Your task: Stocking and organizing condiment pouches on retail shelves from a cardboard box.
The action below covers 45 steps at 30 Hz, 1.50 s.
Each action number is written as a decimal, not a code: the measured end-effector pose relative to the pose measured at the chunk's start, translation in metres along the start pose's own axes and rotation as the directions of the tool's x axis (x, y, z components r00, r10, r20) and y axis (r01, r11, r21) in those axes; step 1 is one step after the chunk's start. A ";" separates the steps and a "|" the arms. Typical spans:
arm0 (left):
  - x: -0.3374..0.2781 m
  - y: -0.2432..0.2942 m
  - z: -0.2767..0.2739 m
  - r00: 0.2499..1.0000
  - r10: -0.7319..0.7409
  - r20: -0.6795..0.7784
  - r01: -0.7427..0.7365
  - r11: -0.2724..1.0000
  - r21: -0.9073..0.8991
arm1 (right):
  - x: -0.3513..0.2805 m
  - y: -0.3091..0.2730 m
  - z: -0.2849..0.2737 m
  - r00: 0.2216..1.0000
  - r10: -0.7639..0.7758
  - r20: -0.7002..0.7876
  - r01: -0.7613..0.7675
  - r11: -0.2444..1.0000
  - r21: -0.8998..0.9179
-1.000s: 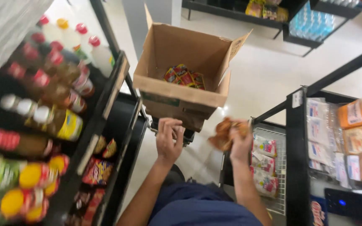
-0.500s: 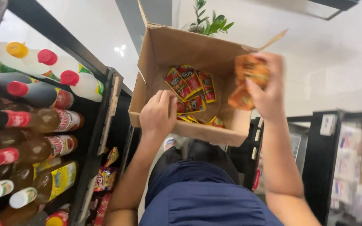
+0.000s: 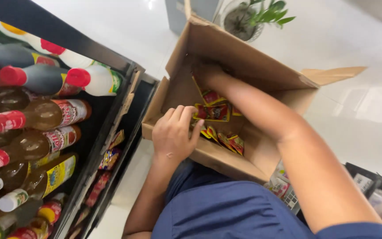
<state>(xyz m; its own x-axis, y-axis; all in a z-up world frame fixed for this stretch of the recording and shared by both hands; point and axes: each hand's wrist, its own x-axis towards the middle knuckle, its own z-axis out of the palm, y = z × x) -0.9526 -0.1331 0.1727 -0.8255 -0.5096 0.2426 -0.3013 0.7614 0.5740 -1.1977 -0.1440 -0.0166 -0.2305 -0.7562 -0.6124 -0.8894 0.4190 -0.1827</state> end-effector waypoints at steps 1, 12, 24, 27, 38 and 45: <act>0.000 0.000 -0.001 1.000 -0.015 0.006 0.015 1.000 0.003 | 0.015 0.005 0.024 1.000 -0.010 0.013 0.010 1.000 0.002; 0.000 -0.002 -0.001 0.996 -0.040 0.075 0.043 0.999 -0.031 | -0.059 -0.043 -0.042 0.867 -0.497 0.048 0.496 0.848 -0.184; 0.001 -0.002 0.001 0.996 0.016 0.093 -0.015 1.000 -0.008 | -0.048 0.010 0.104 0.719 -0.669 -0.186 0.639 0.743 -0.201; -0.005 -0.001 0.001 0.994 0.018 0.112 -0.015 0.999 -0.029 | -0.053 0.010 0.096 0.628 -0.725 -0.284 0.717 0.681 -0.151; -0.010 -0.009 -0.013 0.993 0.093 -0.071 -0.107 0.964 -0.241 | -0.209 -0.029 -0.062 0.855 -0.502 -0.131 0.482 0.862 -0.161; -0.029 -0.055 0.020 0.897 0.175 0.406 0.296 0.446 -0.845 | -0.344 -0.074 -0.061 0.400 -0.524 -0.752 0.307 0.850 -0.428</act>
<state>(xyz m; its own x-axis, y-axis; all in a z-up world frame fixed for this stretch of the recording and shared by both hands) -0.9212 -0.1523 0.1183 -0.9869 -0.1614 0.0001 0.0246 -0.1496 0.9884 -1.0762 0.0548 0.2544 0.0766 -0.8998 0.4296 -0.9957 -0.0912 -0.0136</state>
